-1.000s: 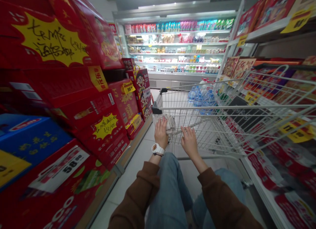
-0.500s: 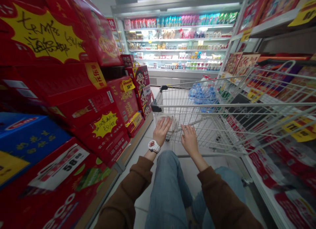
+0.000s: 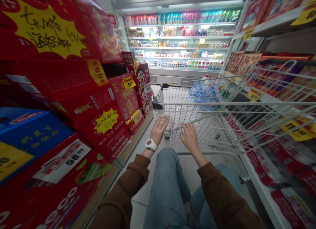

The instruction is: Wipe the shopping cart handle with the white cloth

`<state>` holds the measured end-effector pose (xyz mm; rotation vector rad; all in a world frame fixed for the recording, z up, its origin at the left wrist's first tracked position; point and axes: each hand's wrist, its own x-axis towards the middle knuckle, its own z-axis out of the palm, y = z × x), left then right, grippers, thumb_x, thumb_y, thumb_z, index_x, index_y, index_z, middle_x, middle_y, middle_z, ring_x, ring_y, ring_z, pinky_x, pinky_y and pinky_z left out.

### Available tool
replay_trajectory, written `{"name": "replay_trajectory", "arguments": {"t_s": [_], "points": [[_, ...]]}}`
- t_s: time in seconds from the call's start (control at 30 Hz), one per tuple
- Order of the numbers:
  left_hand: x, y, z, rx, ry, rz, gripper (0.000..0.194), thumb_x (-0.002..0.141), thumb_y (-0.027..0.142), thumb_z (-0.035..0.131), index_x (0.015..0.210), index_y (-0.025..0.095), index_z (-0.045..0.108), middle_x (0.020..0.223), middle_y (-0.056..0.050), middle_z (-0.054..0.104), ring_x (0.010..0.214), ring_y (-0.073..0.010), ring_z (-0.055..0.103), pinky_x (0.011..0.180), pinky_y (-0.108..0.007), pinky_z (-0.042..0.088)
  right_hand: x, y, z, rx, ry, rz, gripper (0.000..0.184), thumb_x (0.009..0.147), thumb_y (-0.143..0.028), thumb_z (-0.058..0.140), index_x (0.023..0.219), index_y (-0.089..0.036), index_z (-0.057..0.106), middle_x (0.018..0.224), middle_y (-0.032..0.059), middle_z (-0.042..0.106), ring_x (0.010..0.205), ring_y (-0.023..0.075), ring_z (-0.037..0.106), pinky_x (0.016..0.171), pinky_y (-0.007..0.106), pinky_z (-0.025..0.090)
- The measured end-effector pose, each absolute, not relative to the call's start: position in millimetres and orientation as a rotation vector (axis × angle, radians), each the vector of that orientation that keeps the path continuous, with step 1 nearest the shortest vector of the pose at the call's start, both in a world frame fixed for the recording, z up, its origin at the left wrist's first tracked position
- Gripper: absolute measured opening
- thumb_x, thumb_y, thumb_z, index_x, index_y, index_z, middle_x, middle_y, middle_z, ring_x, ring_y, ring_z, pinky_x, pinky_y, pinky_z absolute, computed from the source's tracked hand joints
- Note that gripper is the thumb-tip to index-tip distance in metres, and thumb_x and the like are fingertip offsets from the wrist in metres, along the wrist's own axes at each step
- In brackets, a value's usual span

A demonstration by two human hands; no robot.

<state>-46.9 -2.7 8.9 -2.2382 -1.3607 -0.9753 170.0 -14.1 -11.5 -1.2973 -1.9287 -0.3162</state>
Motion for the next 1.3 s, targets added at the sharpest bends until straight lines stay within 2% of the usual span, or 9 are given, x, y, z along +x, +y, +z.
{"name": "replay_trajectory", "arguments": {"t_s": [0.27, 0.5, 0.7, 0.87, 0.97, 1.17, 1.3], "points": [[-66, 1, 22, -2.107, -1.347, -1.028, 0.066, 0.085, -0.005, 0.035, 0.143, 0.023, 0.048, 0.149, -0.005, 0.049, 0.147, -0.0237, 0.031, 0.119, -0.047, 0.033, 174, -15, -11, -1.273, -1.965, -0.310, 0.054, 0.084, -0.013, 0.046, 0.138, -0.011, 0.051, 0.129, 0.0163, 0.055, 0.127, 0.0287, 0.044, 0.116, 0.055, 0.030], [-76, 1, 2, -2.204, -1.262, -1.010, 0.078, 0.072, -0.011, 0.035, 0.142, 0.021, 0.050, 0.146, -0.005, 0.053, 0.145, -0.0230, 0.034, 0.116, -0.045, 0.038, 168, -16, -10, -1.274, -1.906, -0.308, 0.047, 0.089, -0.019, 0.047, 0.134, -0.011, 0.055, 0.127, 0.0170, 0.057, 0.126, 0.0297, 0.045, 0.116, 0.055, 0.031], [-88, 8, 20, -2.138, -1.242, -1.120, 0.082, 0.069, -0.009, 0.039, 0.145, 0.022, 0.046, 0.152, -0.005, 0.046, 0.149, -0.0234, 0.025, 0.120, -0.047, 0.032, 171, -16, -12, -1.247, -1.933, -0.316, 0.049, 0.089, -0.018, 0.046, 0.137, -0.012, 0.053, 0.127, 0.0159, 0.057, 0.126, 0.0289, 0.045, 0.116, 0.055, 0.031], [-83, 6, -2, -2.227, -1.272, -1.089, 0.085, 0.066, -0.010, 0.039, 0.144, 0.022, 0.046, 0.148, -0.005, 0.052, 0.146, -0.0227, 0.032, 0.117, -0.046, 0.037, 168, -15, -13, -1.276, -1.910, -0.304, 0.049, 0.089, -0.021, 0.047, 0.137, -0.011, 0.053, 0.129, 0.0170, 0.057, 0.127, 0.0298, 0.045, 0.115, 0.056, 0.031], [-77, -2, -9, -2.226, -1.263, -1.122, 0.084, 0.066, -0.009, 0.039, 0.144, 0.021, 0.047, 0.146, -0.006, 0.053, 0.147, -0.0235, 0.031, 0.117, -0.048, 0.036, 169, -14, -13, -1.276, -1.916, -0.305, 0.049, 0.089, -0.021, 0.048, 0.136, -0.011, 0.053, 0.129, 0.0169, 0.057, 0.127, 0.0299, 0.045, 0.115, 0.056, 0.031], [-52, -4, 20, -2.170, -1.273, -1.117, 0.082, 0.070, -0.010, 0.038, 0.146, 0.020, 0.044, 0.150, -0.004, 0.049, 0.151, -0.0245, 0.020, 0.119, -0.047, 0.034, 172, -16, -15, -1.262, -1.936, -0.312, 0.051, 0.089, -0.021, 0.047, 0.139, -0.013, 0.051, 0.130, 0.0162, 0.055, 0.128, 0.0301, 0.044, 0.114, 0.057, 0.032], [-42, -6, 13, -2.163, -1.320, -1.063, 0.076, 0.074, -0.009, 0.039, 0.144, 0.020, 0.047, 0.147, -0.004, 0.052, 0.149, -0.0256, 0.024, 0.118, -0.047, 0.035, 170, -16, -12, -1.285, -1.930, -0.311, 0.051, 0.087, -0.020, 0.048, 0.138, -0.011, 0.052, 0.130, 0.0167, 0.055, 0.128, 0.0306, 0.044, 0.115, 0.056, 0.031]]}}
